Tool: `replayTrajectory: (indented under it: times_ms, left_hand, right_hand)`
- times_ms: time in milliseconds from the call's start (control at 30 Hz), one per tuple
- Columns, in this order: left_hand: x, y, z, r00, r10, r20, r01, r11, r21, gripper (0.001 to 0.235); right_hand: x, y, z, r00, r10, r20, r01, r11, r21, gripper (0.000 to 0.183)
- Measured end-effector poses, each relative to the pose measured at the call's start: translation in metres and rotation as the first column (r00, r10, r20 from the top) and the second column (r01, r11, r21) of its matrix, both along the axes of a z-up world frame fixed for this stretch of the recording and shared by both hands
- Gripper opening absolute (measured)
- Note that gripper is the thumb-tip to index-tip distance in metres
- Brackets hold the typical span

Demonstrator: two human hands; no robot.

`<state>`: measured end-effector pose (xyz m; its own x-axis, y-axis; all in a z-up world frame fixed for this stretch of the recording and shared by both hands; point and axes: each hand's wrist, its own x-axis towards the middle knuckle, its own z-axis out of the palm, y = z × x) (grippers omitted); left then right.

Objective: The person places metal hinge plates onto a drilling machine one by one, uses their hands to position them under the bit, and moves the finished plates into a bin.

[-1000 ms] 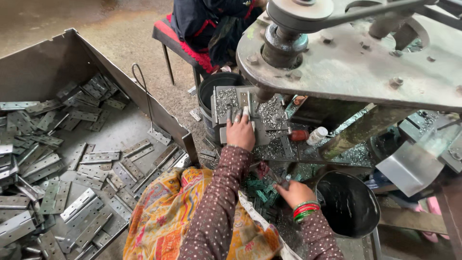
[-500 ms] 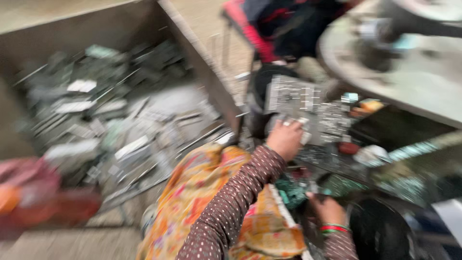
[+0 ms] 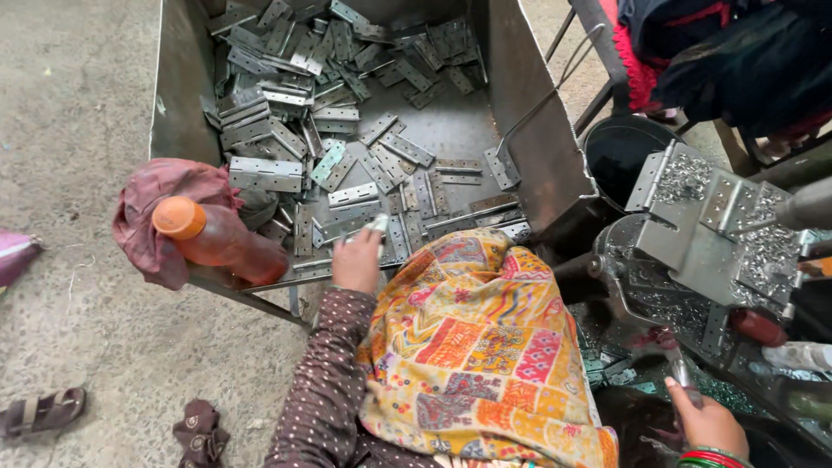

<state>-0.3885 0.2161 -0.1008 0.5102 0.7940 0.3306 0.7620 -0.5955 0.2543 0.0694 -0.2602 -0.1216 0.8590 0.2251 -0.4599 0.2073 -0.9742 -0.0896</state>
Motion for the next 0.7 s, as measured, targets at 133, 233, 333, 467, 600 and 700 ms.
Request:
replayTrajectory:
  times_ms: [133, 233, 333, 467, 600, 700]
  left_hand:
    - [-0.029, 0.028, -0.048, 0.997, 0.004, -0.074, 0.001, 0.998, 0.069, 0.029]
    - [-0.035, 0.033, -0.062, 0.994, 0.002, -0.108, -0.006, 0.999, -0.038, 0.028]
    - [-0.030, 0.032, -0.070, 0.995, 0.055, -0.087, -0.062, 0.995, -0.075, 0.037]
    - [-0.027, 0.031, -0.079, 0.990, 0.106, -0.089, -0.116, 0.986, -0.119, 0.053]
    - [-0.034, 0.024, -0.086, 0.994, 0.098, -0.053, -0.107, 0.971, -0.214, 0.044]
    - [-0.048, 0.024, -0.093, 0.996, 0.067, 0.050, -0.055, 0.975, -0.216, 0.041]
  right_hand:
    - [-0.002, 0.007, 0.009, 1.000, -0.001, 0.005, 0.001, 1.000, -0.003, 0.082]
    - [-0.006, 0.012, 0.018, 1.000, 0.003, 0.026, -0.002, 1.000, -0.016, 0.083]
    - [-0.011, 0.017, 0.024, 1.000, 0.004, 0.022, -0.005, 1.000, 0.025, 0.084]
    - [-0.014, 0.024, 0.029, 0.998, 0.016, 0.065, -0.017, 1.000, 0.019, 0.082]
    - [-0.015, 0.029, 0.033, 0.999, -0.052, 0.003, 0.052, 0.998, 0.025, 0.079]
    - [-0.016, 0.027, 0.034, 0.998, -0.060, -0.009, 0.060, 0.998, 0.006, 0.080]
